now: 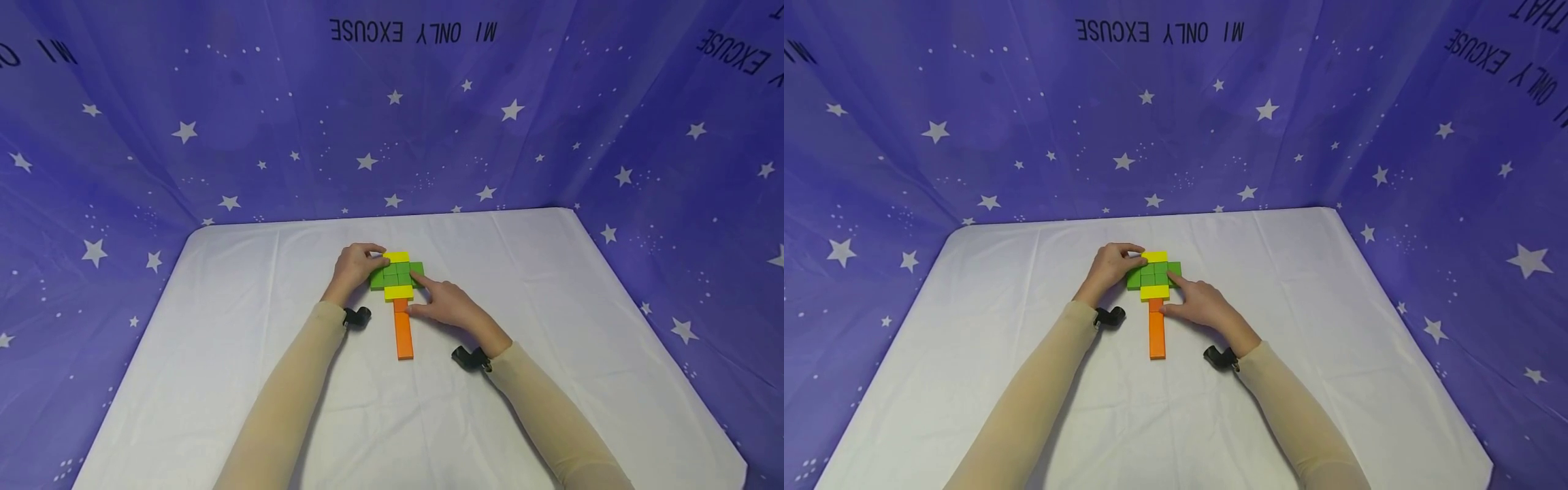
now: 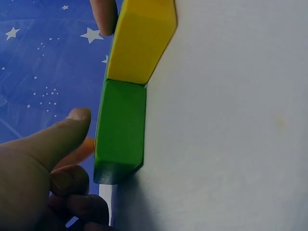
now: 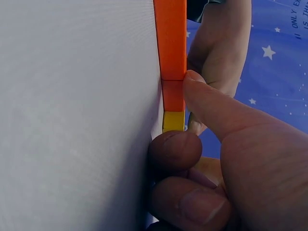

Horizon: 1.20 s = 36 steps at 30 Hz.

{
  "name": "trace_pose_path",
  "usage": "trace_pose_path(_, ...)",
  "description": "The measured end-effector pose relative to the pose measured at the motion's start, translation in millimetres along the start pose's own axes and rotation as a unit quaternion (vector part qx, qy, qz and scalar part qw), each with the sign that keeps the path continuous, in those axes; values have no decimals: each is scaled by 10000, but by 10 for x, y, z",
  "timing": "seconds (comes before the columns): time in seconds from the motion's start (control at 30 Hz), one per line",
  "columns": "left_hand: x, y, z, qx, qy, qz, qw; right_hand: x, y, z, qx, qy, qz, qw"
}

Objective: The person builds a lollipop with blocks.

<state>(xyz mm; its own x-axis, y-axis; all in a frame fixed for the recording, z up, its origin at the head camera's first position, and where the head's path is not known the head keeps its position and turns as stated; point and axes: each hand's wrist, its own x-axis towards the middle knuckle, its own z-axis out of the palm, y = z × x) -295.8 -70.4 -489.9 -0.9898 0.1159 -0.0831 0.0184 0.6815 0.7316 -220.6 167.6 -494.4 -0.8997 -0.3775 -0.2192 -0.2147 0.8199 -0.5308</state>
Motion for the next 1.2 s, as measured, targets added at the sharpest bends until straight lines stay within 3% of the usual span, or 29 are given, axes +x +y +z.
trace_pose_path(0.4, 13, 34, 21, 186, 117, -6, 9998, 13, 18, 8, -73, -3, -11, 10000)
trace_pose_path(1.2, -10, -19, -10, 46, 166, -120, 9998, 54, 0, 21, -105, -73, -18, 9999)
